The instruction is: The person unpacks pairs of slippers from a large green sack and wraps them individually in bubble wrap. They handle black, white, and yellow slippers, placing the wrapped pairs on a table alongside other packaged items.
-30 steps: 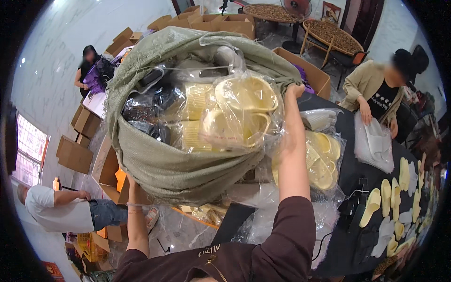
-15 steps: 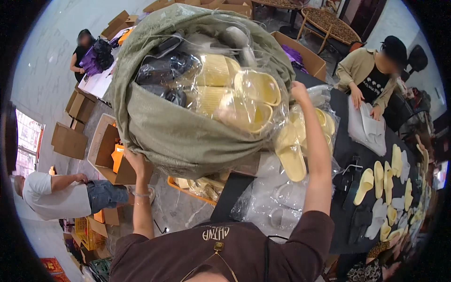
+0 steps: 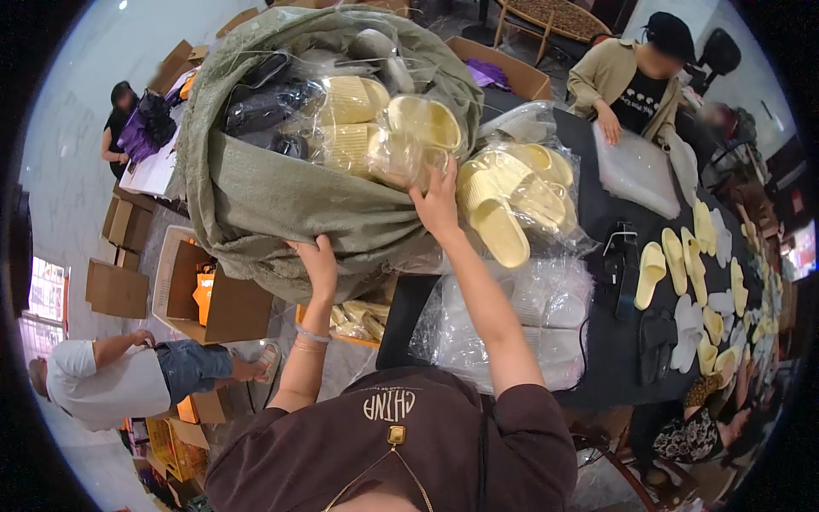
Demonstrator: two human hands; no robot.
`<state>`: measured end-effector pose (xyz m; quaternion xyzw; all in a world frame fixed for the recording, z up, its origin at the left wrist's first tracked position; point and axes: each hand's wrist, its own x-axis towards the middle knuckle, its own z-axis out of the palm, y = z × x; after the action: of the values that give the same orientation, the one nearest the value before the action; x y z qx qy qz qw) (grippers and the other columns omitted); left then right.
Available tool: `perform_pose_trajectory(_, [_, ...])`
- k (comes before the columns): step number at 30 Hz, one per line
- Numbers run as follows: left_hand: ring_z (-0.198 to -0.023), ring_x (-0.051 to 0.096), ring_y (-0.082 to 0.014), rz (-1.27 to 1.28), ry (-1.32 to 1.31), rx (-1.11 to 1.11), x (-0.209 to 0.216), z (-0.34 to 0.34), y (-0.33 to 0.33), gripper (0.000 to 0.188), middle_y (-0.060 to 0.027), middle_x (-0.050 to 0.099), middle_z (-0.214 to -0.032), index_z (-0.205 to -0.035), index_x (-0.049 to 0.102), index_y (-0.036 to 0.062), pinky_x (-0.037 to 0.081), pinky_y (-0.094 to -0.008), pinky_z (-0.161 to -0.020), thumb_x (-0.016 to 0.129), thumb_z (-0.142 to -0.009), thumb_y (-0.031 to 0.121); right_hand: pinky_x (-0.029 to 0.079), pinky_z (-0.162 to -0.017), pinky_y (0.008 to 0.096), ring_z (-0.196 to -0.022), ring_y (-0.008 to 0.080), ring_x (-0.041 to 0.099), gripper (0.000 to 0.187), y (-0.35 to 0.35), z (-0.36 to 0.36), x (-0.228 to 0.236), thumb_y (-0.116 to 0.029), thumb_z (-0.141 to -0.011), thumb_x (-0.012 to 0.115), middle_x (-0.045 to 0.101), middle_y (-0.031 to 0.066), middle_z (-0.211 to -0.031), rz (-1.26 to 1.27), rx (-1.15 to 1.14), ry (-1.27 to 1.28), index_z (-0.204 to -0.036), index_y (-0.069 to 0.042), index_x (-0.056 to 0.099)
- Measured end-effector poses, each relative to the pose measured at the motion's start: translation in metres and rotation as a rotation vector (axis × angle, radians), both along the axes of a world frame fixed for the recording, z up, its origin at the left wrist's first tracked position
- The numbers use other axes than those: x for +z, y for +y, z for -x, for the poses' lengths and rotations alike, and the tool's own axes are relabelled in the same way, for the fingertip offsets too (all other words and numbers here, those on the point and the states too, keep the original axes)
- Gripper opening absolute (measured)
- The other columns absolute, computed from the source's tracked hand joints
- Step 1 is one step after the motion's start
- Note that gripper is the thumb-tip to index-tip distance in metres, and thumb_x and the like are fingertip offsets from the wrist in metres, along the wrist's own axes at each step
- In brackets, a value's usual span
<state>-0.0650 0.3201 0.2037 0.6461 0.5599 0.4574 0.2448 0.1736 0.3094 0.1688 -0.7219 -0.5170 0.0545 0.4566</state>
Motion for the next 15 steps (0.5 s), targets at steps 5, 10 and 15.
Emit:
perform_pose_trajectory(5, [-0.12,0.026,-0.0493,-0.095,0.309,0.042,-0.065,0.0,-0.006,0.056,-0.0398,0.021,-0.13,-0.125,0.019,-0.0206,0.019,-0.0461,-0.104,0.044,-0.079,0.0,0.031,-0.101,0.0474,-0.126,0.0466,0.022,0.067,-0.001,-0.016,-0.066,-0.025,-0.08,0.056,0.019,0.0287,-0.137,0.353,-0.163,-0.947,-0.135,-0.003,0.025])
perform_pose_trajectory(10, [-0.122,0.024,-0.0492,-0.051,0.264,-0.083,-0.068,0.019,-0.014,0.063,-0.04,0.021,-0.13,-0.128,0.011,-0.0204,0.017,-0.0455,-0.105,0.045,-0.079,0.002,0.036,-0.097,0.0461,-0.117,0.0473,0.037,0.066,-0.008,-0.006,-0.057,-0.029,-0.081,0.055,0.019,0.0277,-0.138,0.233,-0.16,-0.232,-0.138,-0.01,0.026])
perform_pose_trajectory(15, [-0.126,0.022,-0.0439,-0.054,-0.021,-0.079,-0.053,0.009,-0.027,0.064,-0.0378,0.017,-0.134,-0.129,0.01,-0.0199,0.015,-0.0456,-0.105,0.044,-0.083,0.007,0.034,-0.099,0.0447,-0.118,0.0491,0.035,0.063,-0.047,0.025,0.0,-0.022,-0.082,0.056,0.015,0.0319,-0.139,0.092,-0.177,-0.051,-0.135,-0.004,0.028])
